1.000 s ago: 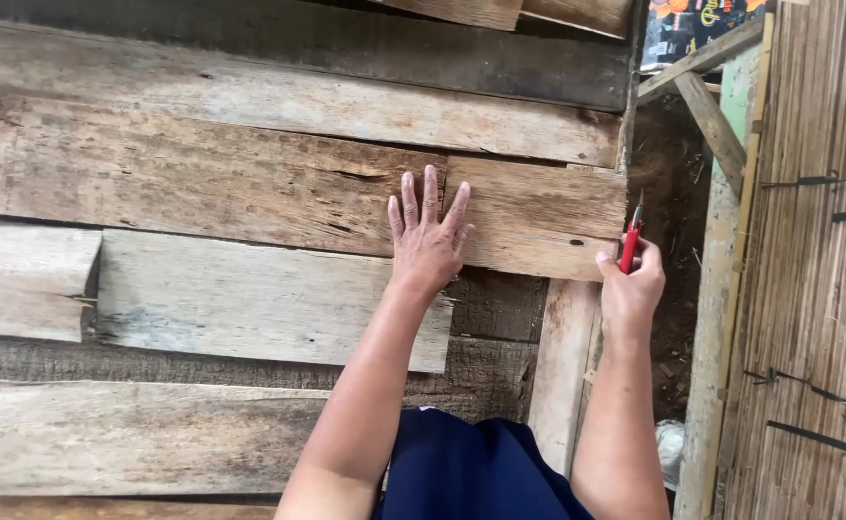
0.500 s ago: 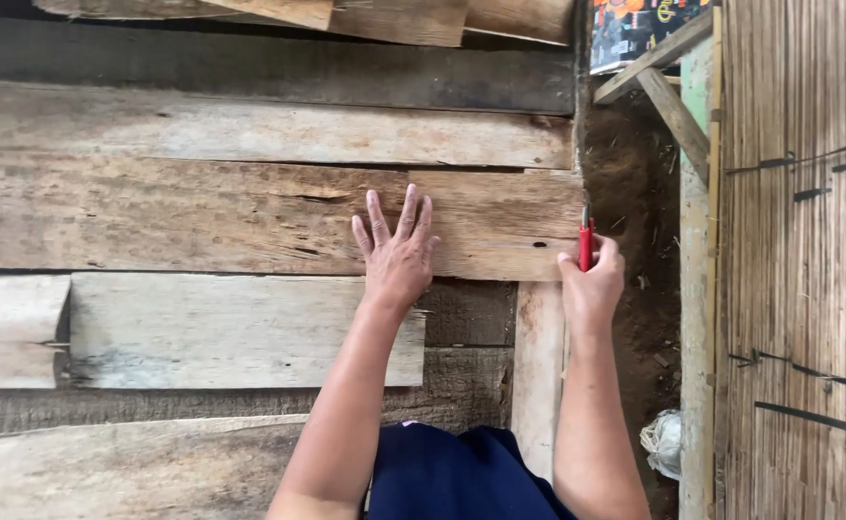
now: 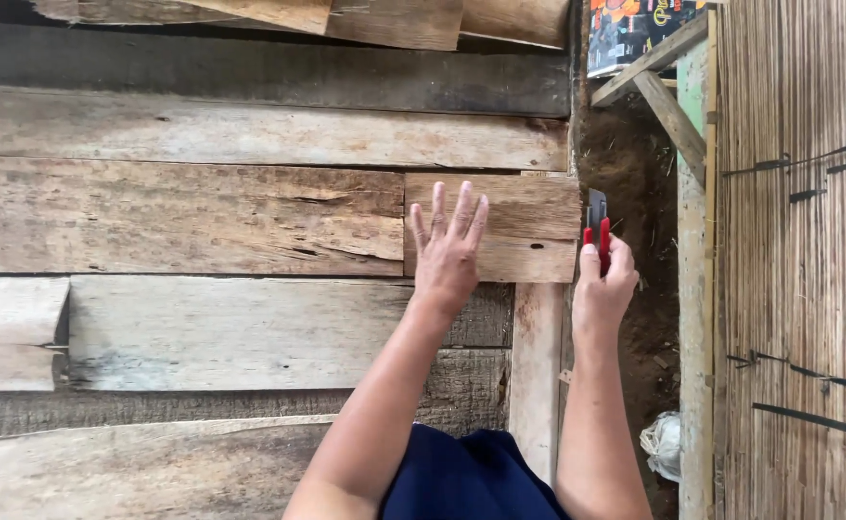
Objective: The person uses a red utility knife to scrape and smooth the surface of several wooden planks arranged on a workbench. They repeatedly scrape along the grain, lift and reposition planks, and continue scraping different sections across the bench.
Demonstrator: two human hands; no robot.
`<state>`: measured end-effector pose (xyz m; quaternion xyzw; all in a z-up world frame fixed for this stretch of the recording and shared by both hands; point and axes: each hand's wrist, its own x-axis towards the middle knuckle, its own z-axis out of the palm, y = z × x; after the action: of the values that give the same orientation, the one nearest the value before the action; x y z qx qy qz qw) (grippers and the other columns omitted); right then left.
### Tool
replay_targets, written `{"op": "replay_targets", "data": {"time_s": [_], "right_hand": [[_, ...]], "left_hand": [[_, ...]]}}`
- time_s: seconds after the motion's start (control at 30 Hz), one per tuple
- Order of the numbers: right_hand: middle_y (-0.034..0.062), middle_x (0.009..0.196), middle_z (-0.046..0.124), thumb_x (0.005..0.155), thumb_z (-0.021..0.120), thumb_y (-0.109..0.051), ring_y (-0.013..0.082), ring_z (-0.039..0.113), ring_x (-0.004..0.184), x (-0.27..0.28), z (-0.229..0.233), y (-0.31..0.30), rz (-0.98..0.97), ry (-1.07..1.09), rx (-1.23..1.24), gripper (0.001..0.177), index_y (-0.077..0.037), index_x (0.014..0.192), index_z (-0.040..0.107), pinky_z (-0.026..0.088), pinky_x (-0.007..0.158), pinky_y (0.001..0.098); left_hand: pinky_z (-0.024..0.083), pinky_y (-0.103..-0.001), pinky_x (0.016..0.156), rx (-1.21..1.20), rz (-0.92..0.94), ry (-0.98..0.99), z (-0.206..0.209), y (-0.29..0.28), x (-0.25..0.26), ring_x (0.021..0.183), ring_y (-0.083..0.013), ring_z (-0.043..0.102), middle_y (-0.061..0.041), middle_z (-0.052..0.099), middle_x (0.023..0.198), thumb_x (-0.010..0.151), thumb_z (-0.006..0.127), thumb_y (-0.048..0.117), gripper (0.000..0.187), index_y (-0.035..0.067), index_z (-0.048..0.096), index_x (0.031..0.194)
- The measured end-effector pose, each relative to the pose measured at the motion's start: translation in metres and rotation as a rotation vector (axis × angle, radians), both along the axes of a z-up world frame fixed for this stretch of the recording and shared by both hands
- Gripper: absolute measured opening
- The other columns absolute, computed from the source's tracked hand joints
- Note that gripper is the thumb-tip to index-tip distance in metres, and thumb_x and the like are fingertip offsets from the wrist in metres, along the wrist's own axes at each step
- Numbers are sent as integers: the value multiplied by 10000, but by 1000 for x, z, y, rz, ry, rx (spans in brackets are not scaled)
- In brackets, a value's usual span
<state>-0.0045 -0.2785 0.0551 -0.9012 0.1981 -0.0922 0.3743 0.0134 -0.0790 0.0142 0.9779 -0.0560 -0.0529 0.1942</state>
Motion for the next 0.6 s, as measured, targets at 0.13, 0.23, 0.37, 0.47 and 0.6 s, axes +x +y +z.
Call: {"op": "replay_targets", "data": {"time_s": [0.13,0.23,0.37,0.47,0.6], "right_hand": [[138,1077,665,1006,617,-360,331,653,1044,-4,22,26,-38,50,34,314,-135,1226,619,493,916,429],[121,1035,709,1017,567,-388,358,681,1029,6,28,36,-34,143,65,277,-198,1218,577,515,890,488],[32,857,753,999,505,-367,284,725,919,20,20,40,66,327,52,308,-222,1270,480,522,846,443],[161,1050,725,1006,489,-317,407,688,1049,25,30,54,147,415,-37,443,-305,1436,383,518,916,521],[265,1206,682,1029,472,-240,475,660,1139,34,18,60,245,451,-205,614,-406,1592,292,532,948,545]], "left_hand": [[128,-607,1251,-112,-80,-180,-8,-20,-1,1579,-430,92,-77,208,1718,815,570,57,816,186,379,1598],[82,-603,1248,-117,-74,-166,-10,-26,7,1582,-412,83,-43,214,1718,1003,479,278,608,196,379,1597],[11,-619,1240,-72,-84,-15,-11,-26,12,1579,-400,36,-19,149,1729,1056,365,401,606,229,282,1631],[6,-636,1234,-65,-86,32,-14,-26,12,1578,-399,11,-9,108,1735,1067,329,434,608,245,247,1639],[21,-655,1228,-81,-89,34,-16,-25,12,1575,-407,16,-16,111,1733,1078,345,455,610,238,243,1639]]}}
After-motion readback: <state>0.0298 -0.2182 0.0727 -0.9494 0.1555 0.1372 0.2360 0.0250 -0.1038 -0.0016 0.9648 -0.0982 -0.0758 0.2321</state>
